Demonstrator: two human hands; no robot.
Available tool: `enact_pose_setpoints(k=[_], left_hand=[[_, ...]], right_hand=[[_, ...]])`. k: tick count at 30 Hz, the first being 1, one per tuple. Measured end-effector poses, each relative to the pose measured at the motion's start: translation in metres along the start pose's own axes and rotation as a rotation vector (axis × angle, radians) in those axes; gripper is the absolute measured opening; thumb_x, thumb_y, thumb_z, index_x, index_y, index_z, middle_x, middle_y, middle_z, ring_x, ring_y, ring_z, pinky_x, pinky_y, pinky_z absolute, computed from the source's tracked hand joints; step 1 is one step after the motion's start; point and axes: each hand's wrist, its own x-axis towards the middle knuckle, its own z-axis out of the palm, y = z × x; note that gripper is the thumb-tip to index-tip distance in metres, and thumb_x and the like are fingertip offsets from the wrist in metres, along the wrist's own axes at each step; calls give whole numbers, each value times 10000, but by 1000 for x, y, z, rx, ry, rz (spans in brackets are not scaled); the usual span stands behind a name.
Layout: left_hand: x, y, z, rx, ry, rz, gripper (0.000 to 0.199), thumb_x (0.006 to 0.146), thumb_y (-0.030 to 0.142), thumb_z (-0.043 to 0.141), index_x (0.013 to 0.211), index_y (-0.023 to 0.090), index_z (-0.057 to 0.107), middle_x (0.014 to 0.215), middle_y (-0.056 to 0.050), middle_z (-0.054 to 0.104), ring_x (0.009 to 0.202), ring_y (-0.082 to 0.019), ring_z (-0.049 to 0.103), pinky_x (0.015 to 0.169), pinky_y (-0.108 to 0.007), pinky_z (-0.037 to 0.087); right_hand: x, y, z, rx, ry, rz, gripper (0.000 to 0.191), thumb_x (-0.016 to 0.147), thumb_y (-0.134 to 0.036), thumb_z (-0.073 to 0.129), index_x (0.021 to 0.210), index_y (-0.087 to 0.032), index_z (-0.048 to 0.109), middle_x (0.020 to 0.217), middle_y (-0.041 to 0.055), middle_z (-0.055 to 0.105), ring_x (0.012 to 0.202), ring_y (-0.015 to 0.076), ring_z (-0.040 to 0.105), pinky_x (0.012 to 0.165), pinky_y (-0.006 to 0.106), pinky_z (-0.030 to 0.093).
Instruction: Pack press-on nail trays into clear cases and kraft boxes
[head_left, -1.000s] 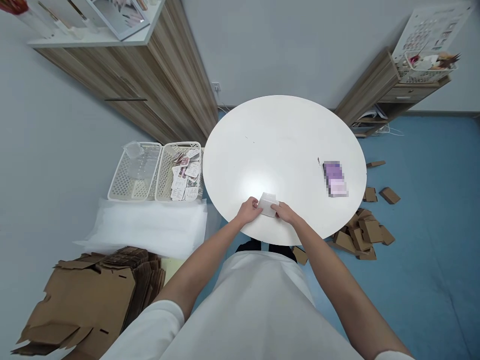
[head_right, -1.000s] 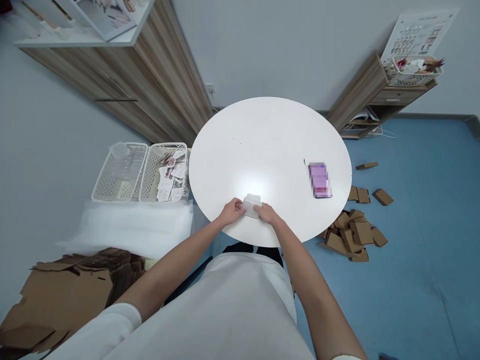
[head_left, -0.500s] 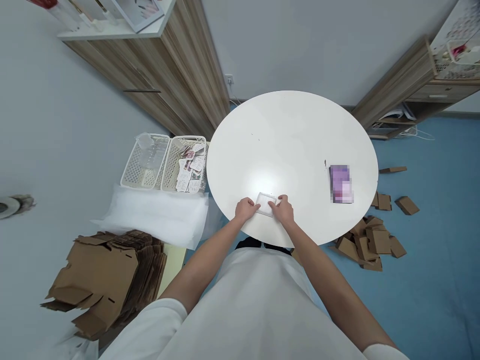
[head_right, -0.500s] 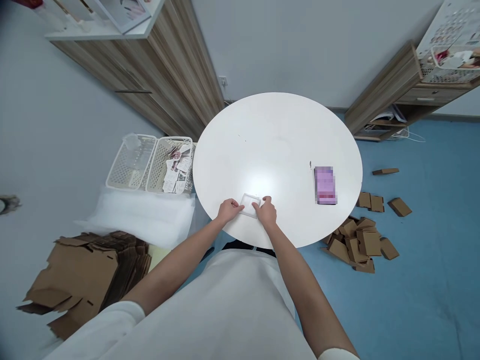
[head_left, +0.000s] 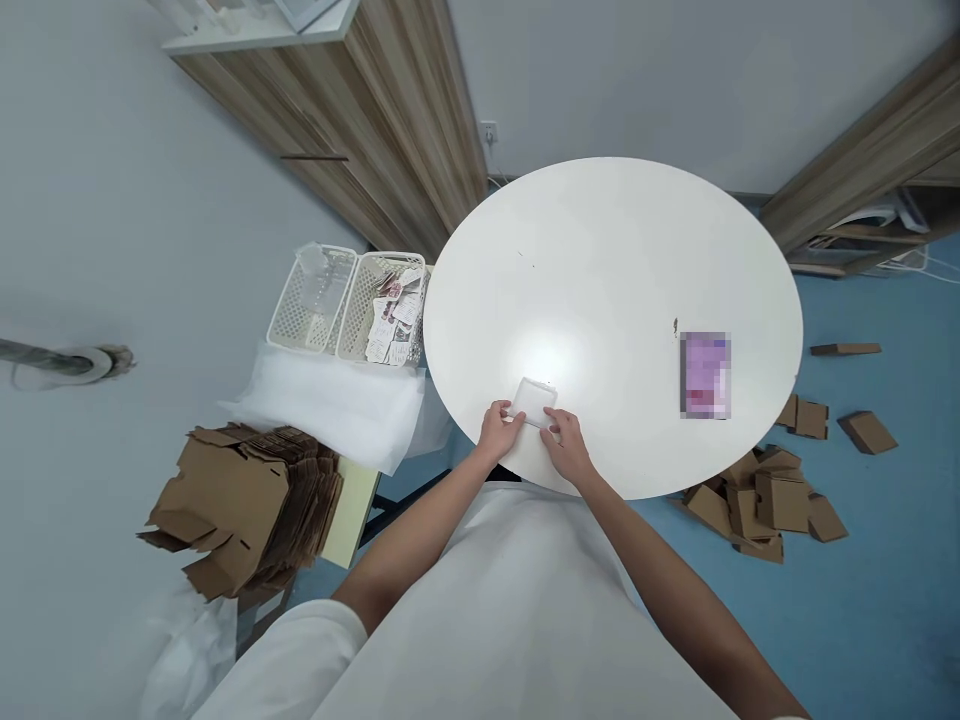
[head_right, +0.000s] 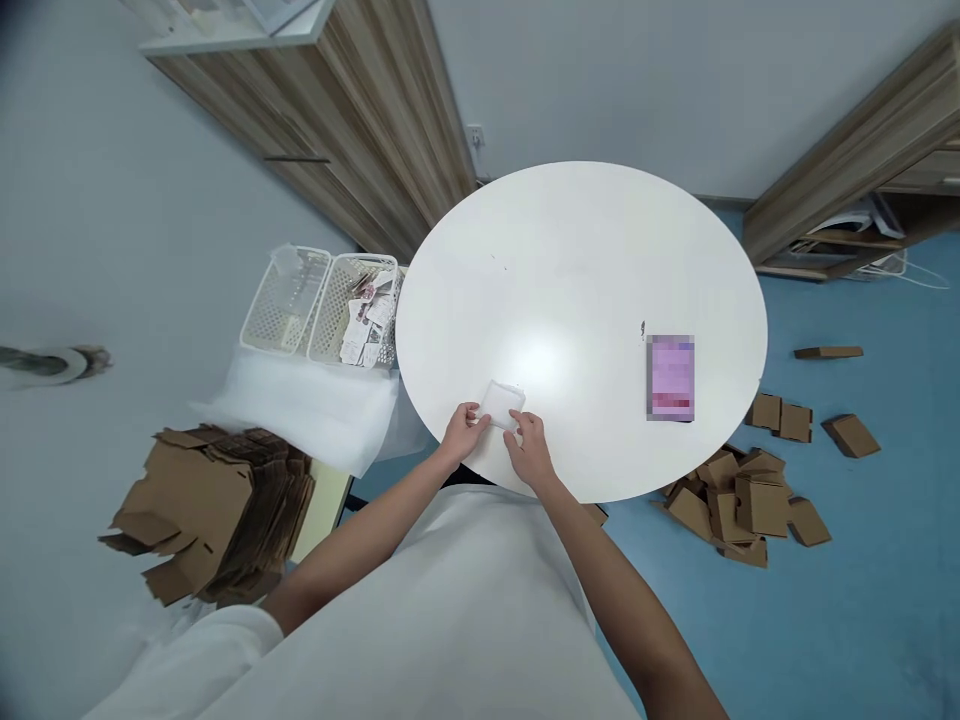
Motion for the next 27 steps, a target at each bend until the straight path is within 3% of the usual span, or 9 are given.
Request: enact_pose_setpoints(k=[6, 10, 15, 19, 23, 27], left_hand=[[7, 3, -2, -29, 42, 38, 372, 778, 370, 520, 1101, 196, 457, 1096, -94, 457, 827, -141, 548, 782, -306, 452], [29, 4, -30, -55, 89, 64, 328, 787, 356, 507, 1065, 184, 494, 1100, -97, 492, 966, -184, 515, 832, -325, 432], [69, 2, -78, -171, 88, 70, 416, 784, 348, 511, 1153, 178, 420, 1143, -110, 506, 1046, -201, 491, 798, -315, 452], [102, 4, -109, -227, 108, 93, 435, 795, 346, 494, 1186, 194, 380, 1223, -106, 466, 1128, -204, 448, 870, -335, 422], [128, 9, -126, -222, 140, 135, 519, 791, 353, 496, 1250, 214, 299, 1313, -92, 380, 1211, -205, 368, 947, -349, 370], [141, 10, -132, -215, 134, 178, 572, 779, 333, 503, 1277, 207, 252, 1343, -90, 336, 1247, -208, 314, 994, -357, 324]], right_hand=[[16, -7, 6, -10, -9, -1, 427, 734, -238, 397, 1158, -274, 435, 1172, 46, 457, 965, 176, 506, 808, 353, 471], [46, -30, 21, -33, -17, 1, 455, 715, -224, 399, 1165, -270, 446, 1171, 45, 479, 984, 186, 502, 844, 380, 451], [94, -70, 57, 8, -44, 39, 507, 708, -226, 416, 1213, -261, 414, 1258, 39, 432, 1062, 189, 465, 887, 371, 427], [133, -103, 85, 36, -57, 51, 568, 697, -196, 405, 1260, -266, 368, 1338, 22, 358, 1119, 196, 435, 902, 376, 416], [163, -130, 103, 40, -50, 73, 604, 684, -179, 391, 1278, -277, 344, 1345, 8, 347, 1141, 200, 415, 898, 376, 418], [175, -143, 111, 26, -21, 88, 617, 671, -171, 378, 1277, -280, 330, 1334, 11, 349, 1152, 195, 395, 868, 357, 440]])
